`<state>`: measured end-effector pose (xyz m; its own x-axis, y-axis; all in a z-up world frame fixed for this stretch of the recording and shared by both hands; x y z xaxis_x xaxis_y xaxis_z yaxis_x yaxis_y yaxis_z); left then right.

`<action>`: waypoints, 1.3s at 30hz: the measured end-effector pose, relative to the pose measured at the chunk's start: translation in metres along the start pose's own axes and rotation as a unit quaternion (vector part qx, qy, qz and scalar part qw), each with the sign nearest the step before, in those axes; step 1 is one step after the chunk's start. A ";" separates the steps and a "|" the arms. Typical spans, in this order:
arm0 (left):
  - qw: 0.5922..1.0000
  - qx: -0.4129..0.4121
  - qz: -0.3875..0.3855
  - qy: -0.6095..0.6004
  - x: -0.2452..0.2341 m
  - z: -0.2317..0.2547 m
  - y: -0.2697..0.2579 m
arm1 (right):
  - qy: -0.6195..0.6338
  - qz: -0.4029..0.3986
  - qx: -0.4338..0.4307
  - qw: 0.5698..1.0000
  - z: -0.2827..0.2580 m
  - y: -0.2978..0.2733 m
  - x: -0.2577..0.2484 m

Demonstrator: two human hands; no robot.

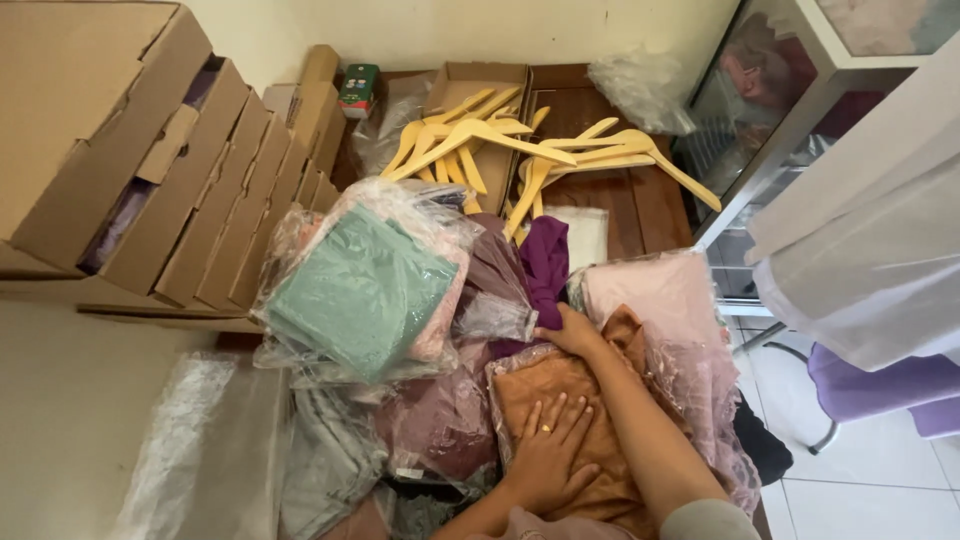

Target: The recorder is sorting through and organizing various items of clothing that are individually packed in plastic bags.

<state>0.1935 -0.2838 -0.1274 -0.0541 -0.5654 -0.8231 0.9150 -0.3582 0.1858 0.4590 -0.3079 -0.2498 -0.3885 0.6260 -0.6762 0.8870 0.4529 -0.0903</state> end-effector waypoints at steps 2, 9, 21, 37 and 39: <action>1.000 -0.001 -0.008 -0.002 -0.001 0.000 -0.002 | 0.004 0.012 -0.010 1.000 -0.002 -0.001 -0.001; 1.000 0.002 -0.018 -0.015 0.004 0.001 -0.009 | 0.158 0.081 -0.017 0.984 -0.038 -0.013 -0.033; 0.998 -0.011 -0.046 -0.049 0.005 0.005 -0.013 | 0.420 0.119 0.017 0.900 -0.122 -0.064 -0.092; 0.993 -0.045 -0.099 -0.056 0.023 -0.005 -0.012 | 0.476 0.160 -0.180 0.846 -0.196 -0.144 -0.204; 0.994 -0.045 -0.088 -0.042 0.027 -0.009 -0.011 | 0.389 0.063 -0.229 0.890 -0.223 -0.155 -0.197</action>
<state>0.1852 -0.2880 -0.1565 -0.2459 -0.5621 -0.7896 0.9207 -0.3903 -0.0089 0.3426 -0.3598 0.0602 -0.5060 0.8599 0.0679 0.8105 0.4471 0.3785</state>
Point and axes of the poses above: each hand's wrist, its own y-axis towards the middle knuckle, its own x-axis out of the palm, z = x × y, the point moved 9 cm from there along y, towards the middle knuckle, and after that the axes turned 1 degree about -x, right-handed, at the moved point
